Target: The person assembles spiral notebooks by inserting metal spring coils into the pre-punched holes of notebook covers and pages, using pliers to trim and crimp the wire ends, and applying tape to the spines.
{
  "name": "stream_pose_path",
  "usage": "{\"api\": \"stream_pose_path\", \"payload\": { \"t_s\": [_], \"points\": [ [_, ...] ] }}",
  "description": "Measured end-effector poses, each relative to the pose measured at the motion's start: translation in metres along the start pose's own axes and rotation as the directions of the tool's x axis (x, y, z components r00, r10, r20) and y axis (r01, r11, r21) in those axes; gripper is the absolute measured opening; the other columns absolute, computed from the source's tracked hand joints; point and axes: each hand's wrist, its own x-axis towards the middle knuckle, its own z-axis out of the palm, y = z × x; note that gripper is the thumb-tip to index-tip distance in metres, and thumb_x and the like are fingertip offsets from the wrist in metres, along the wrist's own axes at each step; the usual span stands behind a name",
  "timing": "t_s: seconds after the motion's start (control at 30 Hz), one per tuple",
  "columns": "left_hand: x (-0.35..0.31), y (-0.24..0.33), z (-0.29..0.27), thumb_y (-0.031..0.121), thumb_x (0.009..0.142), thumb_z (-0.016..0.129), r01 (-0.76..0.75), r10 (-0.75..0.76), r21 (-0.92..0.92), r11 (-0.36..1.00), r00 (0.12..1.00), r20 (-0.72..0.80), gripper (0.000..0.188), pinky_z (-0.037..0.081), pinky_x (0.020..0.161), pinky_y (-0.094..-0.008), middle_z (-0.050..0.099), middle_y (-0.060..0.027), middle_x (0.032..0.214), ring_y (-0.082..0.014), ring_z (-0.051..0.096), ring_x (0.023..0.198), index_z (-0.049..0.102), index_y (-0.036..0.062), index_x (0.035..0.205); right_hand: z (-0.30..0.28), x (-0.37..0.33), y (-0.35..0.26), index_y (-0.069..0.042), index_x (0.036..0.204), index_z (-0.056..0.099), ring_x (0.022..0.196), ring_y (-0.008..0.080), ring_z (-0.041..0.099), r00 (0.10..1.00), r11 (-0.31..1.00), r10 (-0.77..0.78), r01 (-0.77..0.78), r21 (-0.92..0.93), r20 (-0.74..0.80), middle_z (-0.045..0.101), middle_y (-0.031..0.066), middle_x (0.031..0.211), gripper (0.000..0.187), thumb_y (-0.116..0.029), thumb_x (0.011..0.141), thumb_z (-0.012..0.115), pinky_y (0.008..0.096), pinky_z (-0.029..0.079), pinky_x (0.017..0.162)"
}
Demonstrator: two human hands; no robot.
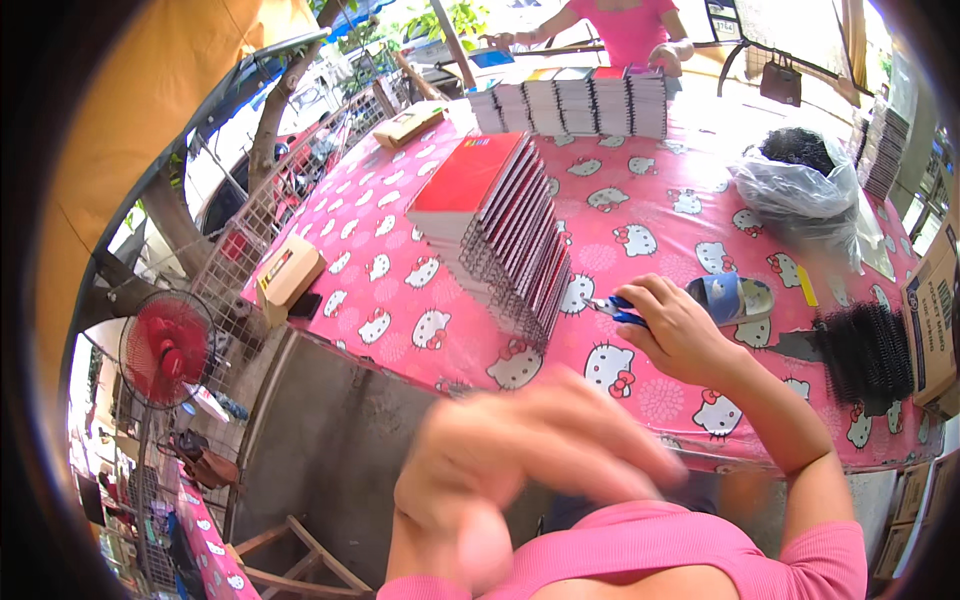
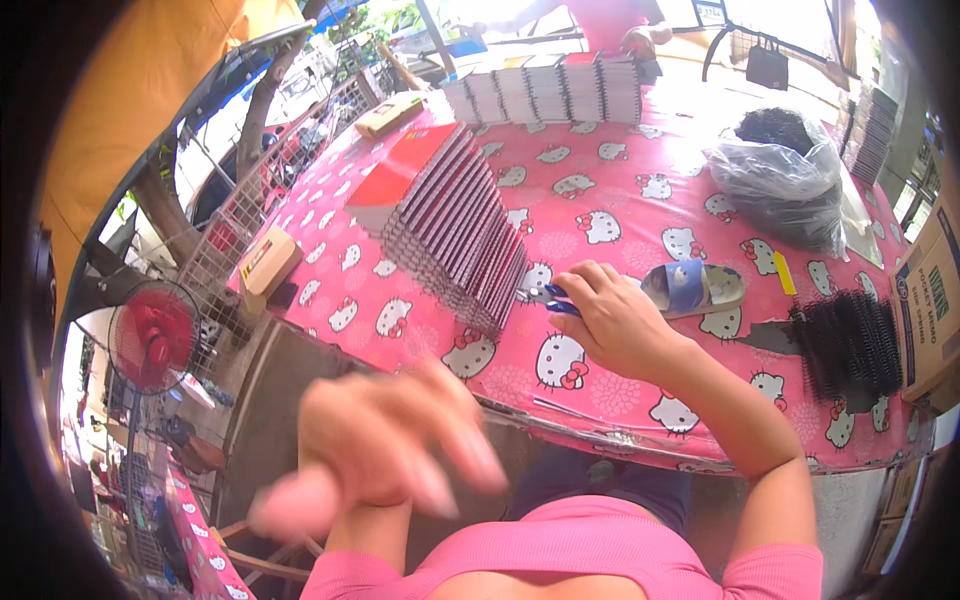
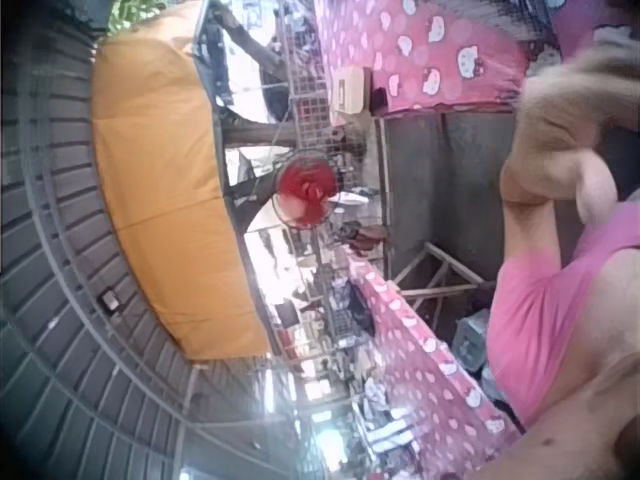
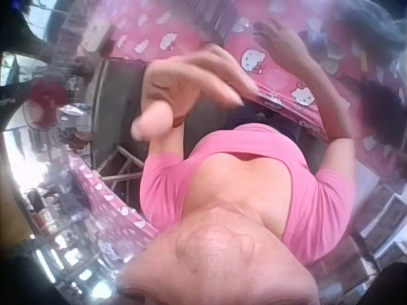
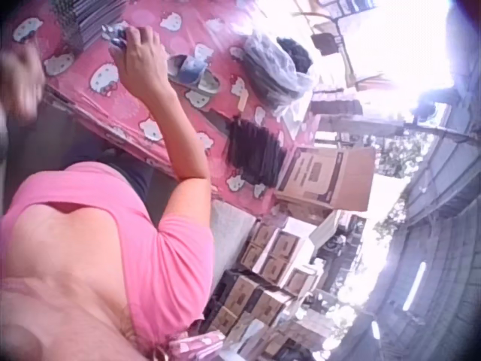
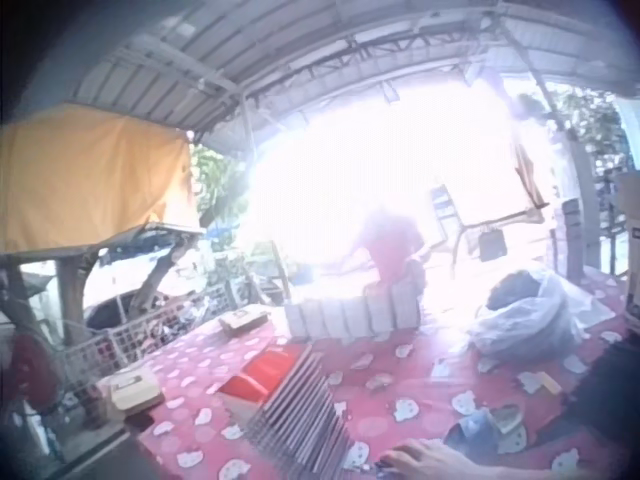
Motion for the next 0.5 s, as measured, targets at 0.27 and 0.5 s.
{"api": "stream_pose_path", "payload": {
  "t_s": [0.27, 0.5],
  "points": [
    [0.016, -0.015, 0.088, 0.034, 0.083, 0.073, -0.485, 0.526, -0.79, 0.374, 0.813, -0.25, 0.037, 0.038, 0.071, -0.0316, 0.069, -0.0135, 0.083, -0.0209, 0.06, 0.073, 0.071, -0.0024, 0.081, 0.059, -0.027, 0.024, 0.002, 0.12, 0.052, 0.107, 0.0368, 0.052, 0.975, 0.98, 0.176, -0.16, 0.116, -0.137, 0.054, 0.0201, 0.113, 0.039, -0.025, 0.092, 0.057, 0.0426, 0.042, 0.09],
    [0.023, -0.013, 0.051, 0.024, 0.085, 0.071, -0.366, 0.418, -0.468, 0.804, 0.909, 0.007, 0.02, 0.04, 0.086, -0.0383, 0.07, -0.0062, 0.08, -0.0191, 0.057, 0.079, 0.073, 0.0051, 0.08, 0.068, -0.053, 0.058, 0.0, 0.122, 0.053, 0.108, 0.0369, 0.05, 0.913, 0.977, 0.211, -0.206, 0.053, -0.348, 0.054, 0.0193, 0.115, 0.042, -0.024, 0.088, 0.064, 0.0427, 0.041, 0.094]
  ]
}}
